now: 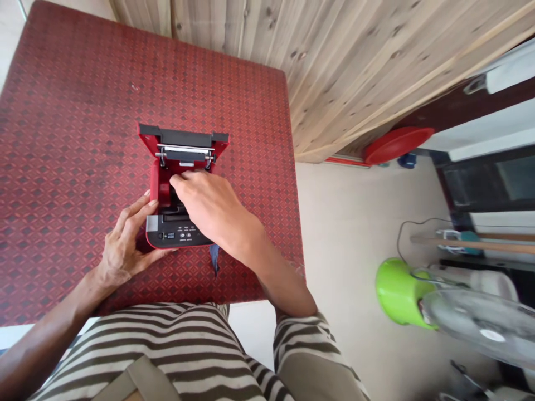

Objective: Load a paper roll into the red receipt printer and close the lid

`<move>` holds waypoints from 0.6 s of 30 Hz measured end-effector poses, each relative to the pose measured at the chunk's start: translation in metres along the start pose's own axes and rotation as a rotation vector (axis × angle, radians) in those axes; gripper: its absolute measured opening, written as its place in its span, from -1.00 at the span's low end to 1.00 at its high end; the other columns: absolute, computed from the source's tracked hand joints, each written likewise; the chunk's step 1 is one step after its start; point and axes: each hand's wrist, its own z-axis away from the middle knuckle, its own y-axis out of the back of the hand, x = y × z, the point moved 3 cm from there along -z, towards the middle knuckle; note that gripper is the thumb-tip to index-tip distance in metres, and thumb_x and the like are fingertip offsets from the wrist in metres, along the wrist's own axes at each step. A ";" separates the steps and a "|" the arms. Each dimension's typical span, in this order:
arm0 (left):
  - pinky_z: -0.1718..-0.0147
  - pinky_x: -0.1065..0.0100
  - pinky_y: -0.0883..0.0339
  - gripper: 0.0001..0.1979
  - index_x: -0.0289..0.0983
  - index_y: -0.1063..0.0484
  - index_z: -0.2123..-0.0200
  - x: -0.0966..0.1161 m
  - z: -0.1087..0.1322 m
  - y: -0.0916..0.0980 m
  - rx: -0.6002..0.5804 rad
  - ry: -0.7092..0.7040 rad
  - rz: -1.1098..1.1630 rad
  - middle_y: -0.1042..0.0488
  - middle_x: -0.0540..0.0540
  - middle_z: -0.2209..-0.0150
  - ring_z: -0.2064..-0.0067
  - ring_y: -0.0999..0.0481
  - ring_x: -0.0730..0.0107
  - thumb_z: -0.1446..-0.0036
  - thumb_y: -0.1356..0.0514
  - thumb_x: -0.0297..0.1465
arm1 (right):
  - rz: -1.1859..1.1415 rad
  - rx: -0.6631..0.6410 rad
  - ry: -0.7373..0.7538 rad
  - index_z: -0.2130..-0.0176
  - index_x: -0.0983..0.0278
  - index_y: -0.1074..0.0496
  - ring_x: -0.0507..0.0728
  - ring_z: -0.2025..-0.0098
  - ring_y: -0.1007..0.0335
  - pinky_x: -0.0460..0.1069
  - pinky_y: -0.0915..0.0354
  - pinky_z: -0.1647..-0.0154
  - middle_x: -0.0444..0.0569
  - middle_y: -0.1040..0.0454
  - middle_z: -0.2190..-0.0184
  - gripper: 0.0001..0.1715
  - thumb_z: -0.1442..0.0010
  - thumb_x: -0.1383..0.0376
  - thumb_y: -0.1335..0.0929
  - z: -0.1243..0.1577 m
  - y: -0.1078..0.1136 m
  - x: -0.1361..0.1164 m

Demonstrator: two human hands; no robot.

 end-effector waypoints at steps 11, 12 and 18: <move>-0.23 -0.11 -0.57 -0.07 -0.14 -0.09 -0.53 -0.003 -0.007 0.019 -0.044 0.072 0.203 -0.41 -0.35 -0.38 -0.30 -0.56 -0.09 -0.29 -0.31 0.13 | -0.315 0.312 0.314 0.08 0.33 -0.65 0.16 0.10 -0.58 0.07 -0.50 -0.02 0.04 -0.69 0.16 -0.75 -0.49 0.47 -0.34 0.041 -0.015 0.007; -0.22 -0.11 -0.56 -0.09 -0.15 -0.09 -0.53 -0.005 -0.011 0.023 -0.039 0.109 0.260 -0.41 -0.36 -0.38 -0.27 -0.58 -0.09 -0.32 -0.26 0.15 | -0.308 0.343 0.317 0.10 0.34 -0.64 0.16 0.11 -0.57 0.07 -0.50 -0.01 0.05 -0.68 0.17 -0.75 -0.49 0.47 -0.34 0.042 -0.016 0.007; -0.21 -0.05 -0.50 -0.10 -0.23 -0.12 -0.51 -0.015 -0.080 0.049 0.116 0.039 0.290 -0.30 -0.40 -0.43 -0.34 -0.49 -0.09 -0.37 -0.13 0.22 | -0.354 0.598 0.312 0.05 0.35 -0.59 0.11 0.15 -0.55 0.03 -0.53 0.02 0.02 -0.67 0.19 -0.82 -0.48 0.47 -0.36 0.058 -0.018 0.005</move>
